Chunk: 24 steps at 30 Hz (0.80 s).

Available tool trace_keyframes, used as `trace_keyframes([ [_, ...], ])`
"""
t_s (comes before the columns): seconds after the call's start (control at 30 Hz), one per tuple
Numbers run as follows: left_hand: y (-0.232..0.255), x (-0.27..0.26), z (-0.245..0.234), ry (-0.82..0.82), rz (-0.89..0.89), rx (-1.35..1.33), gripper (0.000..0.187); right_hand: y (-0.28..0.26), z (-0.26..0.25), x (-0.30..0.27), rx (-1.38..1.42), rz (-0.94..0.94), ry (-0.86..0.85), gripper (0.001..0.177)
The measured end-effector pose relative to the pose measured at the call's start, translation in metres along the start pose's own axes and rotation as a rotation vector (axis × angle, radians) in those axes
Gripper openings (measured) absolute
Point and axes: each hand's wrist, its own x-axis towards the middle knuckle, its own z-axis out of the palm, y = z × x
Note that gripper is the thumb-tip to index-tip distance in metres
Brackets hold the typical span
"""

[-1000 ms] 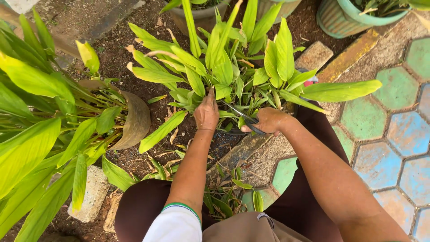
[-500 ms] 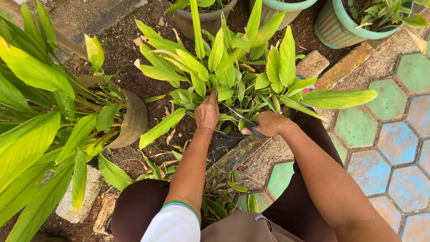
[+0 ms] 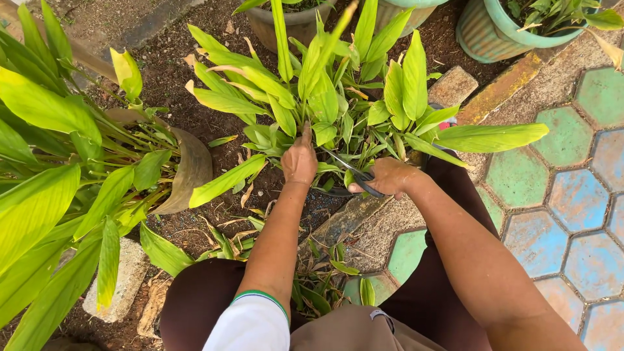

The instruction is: Using scissors to prune and trim leaves from potted plants.

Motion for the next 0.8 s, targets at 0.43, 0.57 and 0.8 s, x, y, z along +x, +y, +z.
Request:
trace_keyframes([
  [0.43,0.012,0.025,-0.039,-0.332,-0.315,-0.246,0.066,0.002,0.02,0.025,-0.18,-0.008,0.09,0.104],
  [0.57,-0.002,0.031,-0.018,-0.266,-0.322,-0.342,0.06,-0.002,0.025,0.026,-0.212,-0.009,0.129,0.105],
  [0.8,0.02,0.02,-0.045,-0.109,-0.25,-0.283,0.02,-0.012,0.03,0.028,-0.239,-0.024,0.167,0.104],
])
